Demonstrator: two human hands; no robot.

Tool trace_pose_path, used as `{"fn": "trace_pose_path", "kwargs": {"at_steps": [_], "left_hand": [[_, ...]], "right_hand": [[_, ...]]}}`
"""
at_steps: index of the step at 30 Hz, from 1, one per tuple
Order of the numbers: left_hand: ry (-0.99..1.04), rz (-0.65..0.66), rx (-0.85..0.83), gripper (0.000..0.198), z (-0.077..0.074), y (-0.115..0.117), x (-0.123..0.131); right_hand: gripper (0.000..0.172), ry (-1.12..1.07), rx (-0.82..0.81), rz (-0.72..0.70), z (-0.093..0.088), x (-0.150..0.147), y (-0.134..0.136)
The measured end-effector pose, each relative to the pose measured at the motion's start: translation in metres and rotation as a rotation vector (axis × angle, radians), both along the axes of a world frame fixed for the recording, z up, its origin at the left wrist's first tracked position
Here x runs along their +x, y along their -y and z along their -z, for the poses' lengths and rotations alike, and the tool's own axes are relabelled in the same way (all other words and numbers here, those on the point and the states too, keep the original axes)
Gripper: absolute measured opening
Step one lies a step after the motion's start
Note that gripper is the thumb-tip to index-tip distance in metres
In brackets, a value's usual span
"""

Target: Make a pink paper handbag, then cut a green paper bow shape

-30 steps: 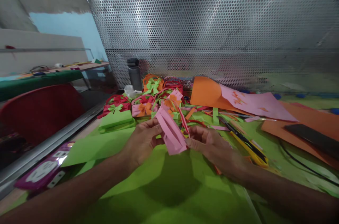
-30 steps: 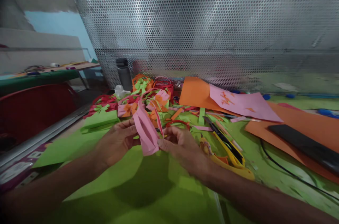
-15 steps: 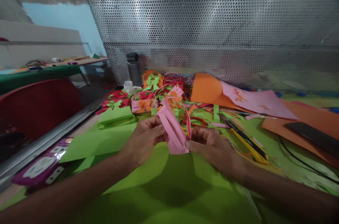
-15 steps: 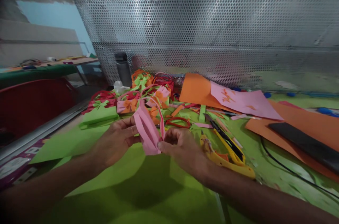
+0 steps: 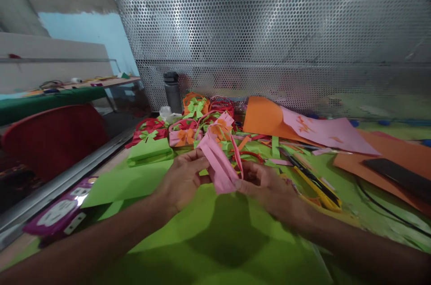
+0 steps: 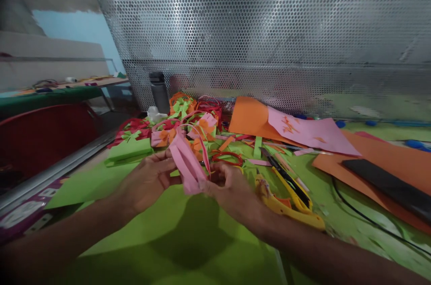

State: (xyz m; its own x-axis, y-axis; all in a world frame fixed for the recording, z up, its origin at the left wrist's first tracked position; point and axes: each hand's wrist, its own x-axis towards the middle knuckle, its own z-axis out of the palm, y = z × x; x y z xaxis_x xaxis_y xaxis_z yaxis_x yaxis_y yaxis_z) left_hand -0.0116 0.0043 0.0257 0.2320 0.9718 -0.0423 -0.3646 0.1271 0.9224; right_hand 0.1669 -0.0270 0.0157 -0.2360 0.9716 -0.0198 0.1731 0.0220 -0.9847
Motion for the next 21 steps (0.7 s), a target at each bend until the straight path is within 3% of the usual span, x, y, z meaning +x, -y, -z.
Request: {"fn": "trace_pose_path", "kwargs": {"at_steps": [3,10,17,21], "left_hand": [[0.103,-0.039,0.035,0.011,0.002,0.001,0.001],[0.085,-0.007,-0.021,0.015,0.002,0.004,0.003],[-0.229,-0.048,-0.039,0.013,0.003,-0.002,-0.004],[-0.289,-0.043,-0.041,0.012,0.003,-0.006,-0.008]], "right_hand": [[0.045,-0.010,0.020,0.007,0.005,-0.002,-0.001],[0.012,-0.081,0.126,0.007,0.010,-0.003,-0.003],[0.014,0.099,0.255,0.080,0.003,0.006,-0.006],[0.012,0.148,0.332,0.111,0.004,0.010,-0.012]]}}
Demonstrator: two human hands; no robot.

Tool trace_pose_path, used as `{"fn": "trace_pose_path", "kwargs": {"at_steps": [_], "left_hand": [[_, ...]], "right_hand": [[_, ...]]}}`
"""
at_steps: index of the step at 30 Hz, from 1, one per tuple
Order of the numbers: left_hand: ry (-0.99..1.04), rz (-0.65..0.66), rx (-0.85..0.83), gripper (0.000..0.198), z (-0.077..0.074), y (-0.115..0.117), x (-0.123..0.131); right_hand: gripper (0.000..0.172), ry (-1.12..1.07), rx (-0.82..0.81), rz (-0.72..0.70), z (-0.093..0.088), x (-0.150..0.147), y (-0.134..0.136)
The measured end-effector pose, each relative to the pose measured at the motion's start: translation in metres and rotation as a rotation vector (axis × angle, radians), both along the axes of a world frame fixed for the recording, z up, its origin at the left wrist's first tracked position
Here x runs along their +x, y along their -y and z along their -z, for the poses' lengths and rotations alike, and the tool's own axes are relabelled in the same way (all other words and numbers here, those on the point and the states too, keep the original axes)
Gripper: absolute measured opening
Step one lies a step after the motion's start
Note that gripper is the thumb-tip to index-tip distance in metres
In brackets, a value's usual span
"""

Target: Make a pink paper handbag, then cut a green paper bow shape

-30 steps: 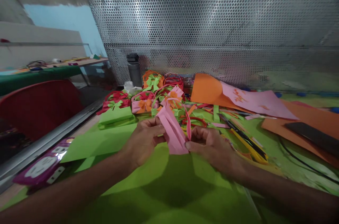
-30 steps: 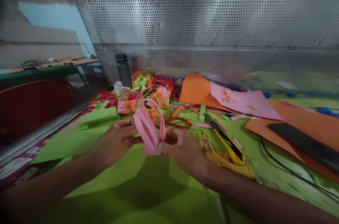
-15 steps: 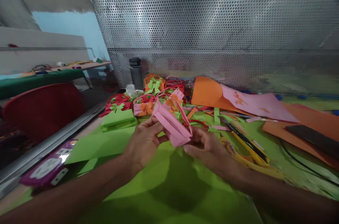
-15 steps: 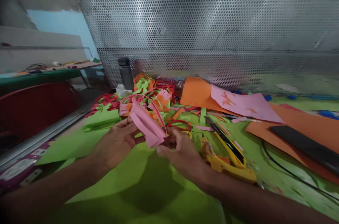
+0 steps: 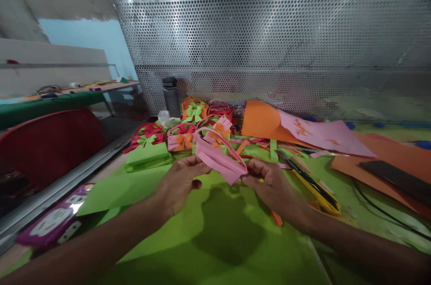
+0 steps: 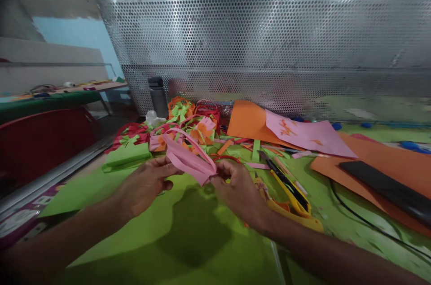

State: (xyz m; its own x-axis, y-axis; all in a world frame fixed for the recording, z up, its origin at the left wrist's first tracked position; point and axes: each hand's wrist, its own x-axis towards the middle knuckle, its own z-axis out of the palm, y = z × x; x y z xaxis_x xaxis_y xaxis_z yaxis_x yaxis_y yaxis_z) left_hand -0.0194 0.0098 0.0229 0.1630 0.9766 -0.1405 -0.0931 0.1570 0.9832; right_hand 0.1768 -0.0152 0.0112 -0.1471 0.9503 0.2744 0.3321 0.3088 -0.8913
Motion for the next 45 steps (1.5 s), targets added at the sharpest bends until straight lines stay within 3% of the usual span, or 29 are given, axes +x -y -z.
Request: {"fn": "trace_pose_path", "kwargs": {"at_steps": [4,8,12,16,20,33,45], "left_hand": [[0.017,0.011,-0.018,0.016,0.000,-0.001,0.001],[0.067,-0.031,-0.038,0.019,0.005,-0.001,0.006],[0.076,-0.048,-0.061,0.017,0.010,0.002,0.011],[0.080,-0.042,-0.103,0.013,0.012,0.009,0.017],[0.021,-0.013,-0.093,0.011,0.010,0.015,0.021],[-0.001,0.045,-0.007,0.009,0.012,0.023,0.027],[0.046,0.070,-0.007,0.015,0.022,0.022,0.027]], "right_hand": [[0.004,0.073,0.036,0.094,0.003,0.003,-0.003],[0.012,0.250,0.266,0.232,0.003,0.006,0.000],[0.005,0.372,0.622,0.180,0.002,0.004,0.005],[0.005,0.503,0.731,0.141,0.004,0.000,0.006],[0.004,0.543,0.729,0.141,0.005,0.000,0.005],[0.019,0.479,0.469,0.114,0.001,-0.006,0.008],[0.022,0.634,0.534,0.160,-0.002,-0.005,0.009]]}}
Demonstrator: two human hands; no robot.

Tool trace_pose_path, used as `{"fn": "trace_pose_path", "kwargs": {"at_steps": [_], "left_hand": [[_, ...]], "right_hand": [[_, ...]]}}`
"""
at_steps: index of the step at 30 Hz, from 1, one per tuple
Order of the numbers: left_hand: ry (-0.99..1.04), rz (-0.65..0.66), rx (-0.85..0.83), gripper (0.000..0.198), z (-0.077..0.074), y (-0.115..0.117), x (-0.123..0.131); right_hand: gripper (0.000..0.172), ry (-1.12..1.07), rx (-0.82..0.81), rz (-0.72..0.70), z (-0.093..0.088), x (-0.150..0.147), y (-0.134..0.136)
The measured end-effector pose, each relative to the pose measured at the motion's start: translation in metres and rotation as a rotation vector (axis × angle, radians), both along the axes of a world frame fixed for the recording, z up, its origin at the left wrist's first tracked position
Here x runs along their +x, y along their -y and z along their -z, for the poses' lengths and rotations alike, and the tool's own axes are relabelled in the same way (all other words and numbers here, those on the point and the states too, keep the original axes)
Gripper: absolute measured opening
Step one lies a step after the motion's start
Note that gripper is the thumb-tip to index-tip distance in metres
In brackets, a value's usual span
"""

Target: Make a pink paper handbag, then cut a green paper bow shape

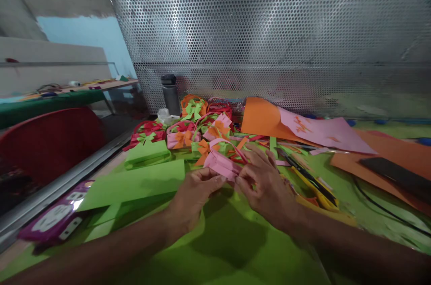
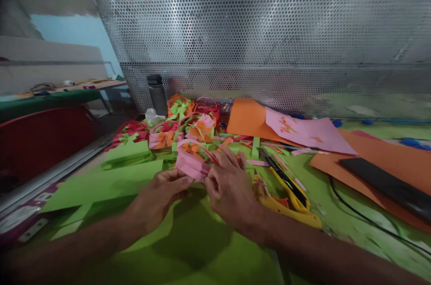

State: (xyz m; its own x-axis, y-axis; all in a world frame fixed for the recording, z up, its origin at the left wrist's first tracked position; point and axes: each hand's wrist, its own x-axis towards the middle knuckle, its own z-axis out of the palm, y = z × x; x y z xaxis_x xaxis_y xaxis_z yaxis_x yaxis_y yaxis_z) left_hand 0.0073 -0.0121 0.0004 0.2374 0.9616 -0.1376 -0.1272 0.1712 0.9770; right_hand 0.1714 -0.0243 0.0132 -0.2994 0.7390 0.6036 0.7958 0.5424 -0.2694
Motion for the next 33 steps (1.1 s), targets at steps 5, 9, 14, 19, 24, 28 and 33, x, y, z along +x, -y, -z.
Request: {"fn": "trace_pose_path", "kwargs": {"at_steps": [5,9,14,19,24,28,33], "left_hand": [[0.053,0.002,-0.031,0.017,-0.002,0.003,0.003],[0.075,-0.025,-0.046,0.013,-0.003,0.005,0.006],[0.114,-0.029,-0.040,0.015,-0.003,0.008,0.008],[0.172,-0.021,-0.065,0.015,-0.002,0.009,0.010],[0.170,-0.039,-0.096,0.014,-0.002,0.010,0.010],[0.183,-0.056,-0.115,0.015,0.000,0.010,0.012],[0.177,-0.039,-0.100,0.019,0.004,0.009,0.012]], "right_hand": [[0.021,-0.006,-0.040,-0.006,0.000,0.000,-0.001],[0.021,-0.030,-0.024,-0.012,0.000,0.000,-0.003],[0.024,-0.059,0.000,-0.020,0.003,0.000,-0.004],[0.024,-0.053,-0.004,-0.001,0.005,0.001,-0.004],[0.024,-0.048,-0.018,-0.002,0.004,0.001,-0.002],[0.024,-0.043,-0.027,0.003,0.003,0.001,-0.001],[0.024,-0.038,-0.021,0.011,0.004,0.000,-0.001]]}}
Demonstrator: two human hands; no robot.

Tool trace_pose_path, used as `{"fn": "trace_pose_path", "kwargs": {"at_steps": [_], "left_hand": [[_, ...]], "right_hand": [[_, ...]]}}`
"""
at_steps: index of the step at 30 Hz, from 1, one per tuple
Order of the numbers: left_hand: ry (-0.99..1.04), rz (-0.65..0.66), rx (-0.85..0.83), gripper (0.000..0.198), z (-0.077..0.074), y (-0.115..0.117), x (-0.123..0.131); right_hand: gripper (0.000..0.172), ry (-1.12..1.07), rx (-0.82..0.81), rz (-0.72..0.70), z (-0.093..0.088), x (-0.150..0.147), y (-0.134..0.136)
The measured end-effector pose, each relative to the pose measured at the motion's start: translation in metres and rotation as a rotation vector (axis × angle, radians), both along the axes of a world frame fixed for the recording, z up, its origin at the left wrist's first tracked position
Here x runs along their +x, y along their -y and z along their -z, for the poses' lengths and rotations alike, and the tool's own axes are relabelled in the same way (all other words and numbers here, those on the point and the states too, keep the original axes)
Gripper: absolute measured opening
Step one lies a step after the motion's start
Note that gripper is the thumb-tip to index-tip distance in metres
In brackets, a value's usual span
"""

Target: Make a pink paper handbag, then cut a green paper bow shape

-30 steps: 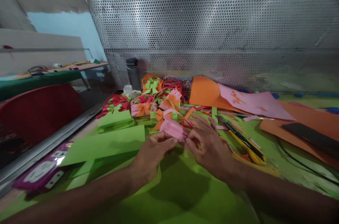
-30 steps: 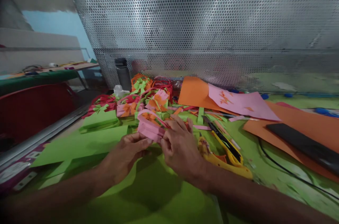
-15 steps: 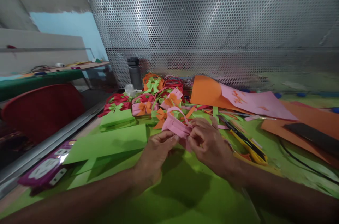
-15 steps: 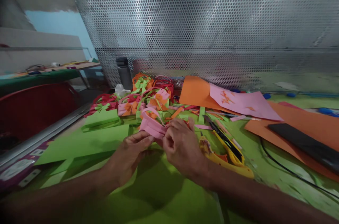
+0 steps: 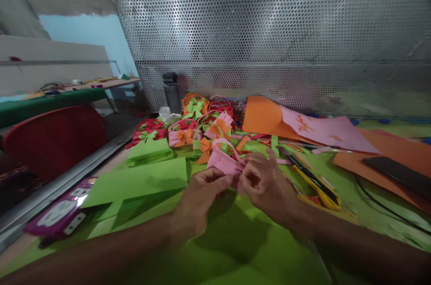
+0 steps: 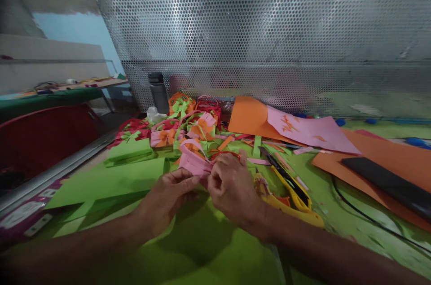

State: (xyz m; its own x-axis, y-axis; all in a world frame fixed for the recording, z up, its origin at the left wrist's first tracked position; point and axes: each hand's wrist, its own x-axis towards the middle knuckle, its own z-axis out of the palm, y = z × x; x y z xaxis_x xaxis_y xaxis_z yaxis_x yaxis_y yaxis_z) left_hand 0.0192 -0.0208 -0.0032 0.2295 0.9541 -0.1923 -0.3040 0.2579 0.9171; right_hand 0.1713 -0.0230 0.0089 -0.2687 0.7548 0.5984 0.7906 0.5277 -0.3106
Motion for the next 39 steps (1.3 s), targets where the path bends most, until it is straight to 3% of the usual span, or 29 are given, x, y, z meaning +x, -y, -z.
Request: {"fn": "trace_pose_path", "kwargs": {"at_steps": [5,9,12,20,26,32,39], "left_hand": [[0.037,0.000,-0.016,0.012,-0.003,-0.009,-0.006],[0.130,-0.046,-0.026,0.006,-0.017,-0.021,-0.015],[0.162,-0.073,-0.019,0.012,-0.028,-0.028,-0.022],[0.319,-0.085,0.038,0.012,-0.036,-0.032,-0.023],[0.346,-0.090,-0.008,0.010,-0.032,-0.031,-0.021],[0.345,0.005,-0.039,0.010,-0.029,-0.025,-0.019],[0.299,0.034,-0.092,0.020,-0.026,-0.021,-0.020]], "right_hand": [[0.023,0.007,0.014,-0.031,-0.001,0.002,-0.003],[0.006,-0.100,0.142,-0.046,-0.006,0.011,-0.007],[0.007,-0.217,0.165,-0.065,-0.011,0.013,-0.004],[0.016,-0.415,-0.246,-0.146,-0.005,0.001,0.009],[0.019,-0.545,-0.309,-0.081,0.001,0.002,0.001],[0.015,-0.718,-0.447,-0.077,0.000,-0.002,-0.002],[0.019,-0.746,-0.472,-0.087,0.001,-0.002,-0.006]]}}
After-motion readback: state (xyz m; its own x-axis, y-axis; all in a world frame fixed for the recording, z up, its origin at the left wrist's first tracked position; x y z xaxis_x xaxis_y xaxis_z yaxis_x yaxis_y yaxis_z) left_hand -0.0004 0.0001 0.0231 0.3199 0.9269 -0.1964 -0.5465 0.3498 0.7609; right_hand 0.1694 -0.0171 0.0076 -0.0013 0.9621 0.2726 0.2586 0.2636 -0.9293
